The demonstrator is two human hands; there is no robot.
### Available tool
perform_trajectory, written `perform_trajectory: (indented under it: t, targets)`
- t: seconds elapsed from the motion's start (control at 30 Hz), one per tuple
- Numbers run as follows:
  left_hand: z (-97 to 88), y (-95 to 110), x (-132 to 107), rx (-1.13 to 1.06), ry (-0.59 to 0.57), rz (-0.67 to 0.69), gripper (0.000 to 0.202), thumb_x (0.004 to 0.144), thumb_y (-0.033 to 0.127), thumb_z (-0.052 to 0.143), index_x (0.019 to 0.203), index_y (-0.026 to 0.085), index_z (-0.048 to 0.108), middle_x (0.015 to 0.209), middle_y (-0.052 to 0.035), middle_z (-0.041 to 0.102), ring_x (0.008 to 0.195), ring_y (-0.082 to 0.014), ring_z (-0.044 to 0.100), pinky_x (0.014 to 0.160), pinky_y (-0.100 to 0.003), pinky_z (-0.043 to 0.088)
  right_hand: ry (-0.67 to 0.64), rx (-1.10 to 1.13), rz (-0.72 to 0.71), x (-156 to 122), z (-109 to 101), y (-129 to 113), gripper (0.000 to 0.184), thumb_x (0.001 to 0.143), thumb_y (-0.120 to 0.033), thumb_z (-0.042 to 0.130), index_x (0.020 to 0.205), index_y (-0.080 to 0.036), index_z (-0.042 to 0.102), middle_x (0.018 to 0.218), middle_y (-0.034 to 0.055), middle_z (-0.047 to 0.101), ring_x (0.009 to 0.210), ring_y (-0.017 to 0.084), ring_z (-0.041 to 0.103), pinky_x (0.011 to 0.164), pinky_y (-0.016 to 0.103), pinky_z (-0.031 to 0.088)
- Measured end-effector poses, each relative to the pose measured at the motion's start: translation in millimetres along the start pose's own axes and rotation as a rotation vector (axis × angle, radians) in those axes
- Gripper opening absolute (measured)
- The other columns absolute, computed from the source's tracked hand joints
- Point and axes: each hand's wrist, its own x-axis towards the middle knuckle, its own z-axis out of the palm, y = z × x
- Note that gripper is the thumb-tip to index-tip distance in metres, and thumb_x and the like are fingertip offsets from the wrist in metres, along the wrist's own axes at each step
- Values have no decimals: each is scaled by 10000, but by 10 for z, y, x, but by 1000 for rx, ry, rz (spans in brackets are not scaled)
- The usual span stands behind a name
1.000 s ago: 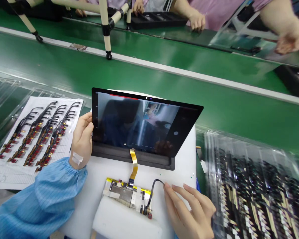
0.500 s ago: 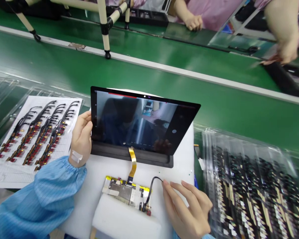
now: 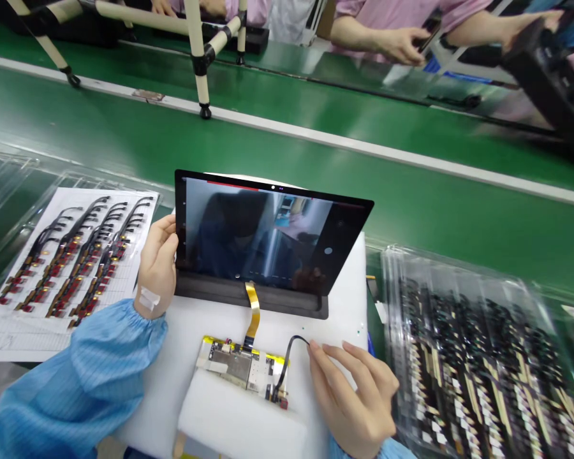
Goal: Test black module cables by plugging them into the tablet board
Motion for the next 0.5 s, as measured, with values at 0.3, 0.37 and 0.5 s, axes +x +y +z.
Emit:
perform_trajectory:
  t: [0.3,0.37,0.5]
  targets:
    - [7,24,10,-5,15,-22,294,821,281,465,1075,138,504,1097,-91,582,1057,-195,548,887,-335,430,17,-12,-11,7,14,4,218,688,-42,694,819,-183,590,672,1,583,695,151,554,651,312,429]
    - [6,30,9,-2,20,-31,295,818,284,466,1072,139,504,1093,-91,583,1042,-193,551,884,-337,428,23,-13,-4,3,20,2,213,696,-43,687,820,-187,592,676,-2,582,699,150,556,653,313,431]
    - [5,32,10,4,28,-35,305,810,290,469,1067,132,510,1060,-94,581,1012,-194,550,885,-345,422,28,7,-14,9,23,-3,218,678,-37,697,820,-165,593,668,13,581,705,161,549,647,319,431]
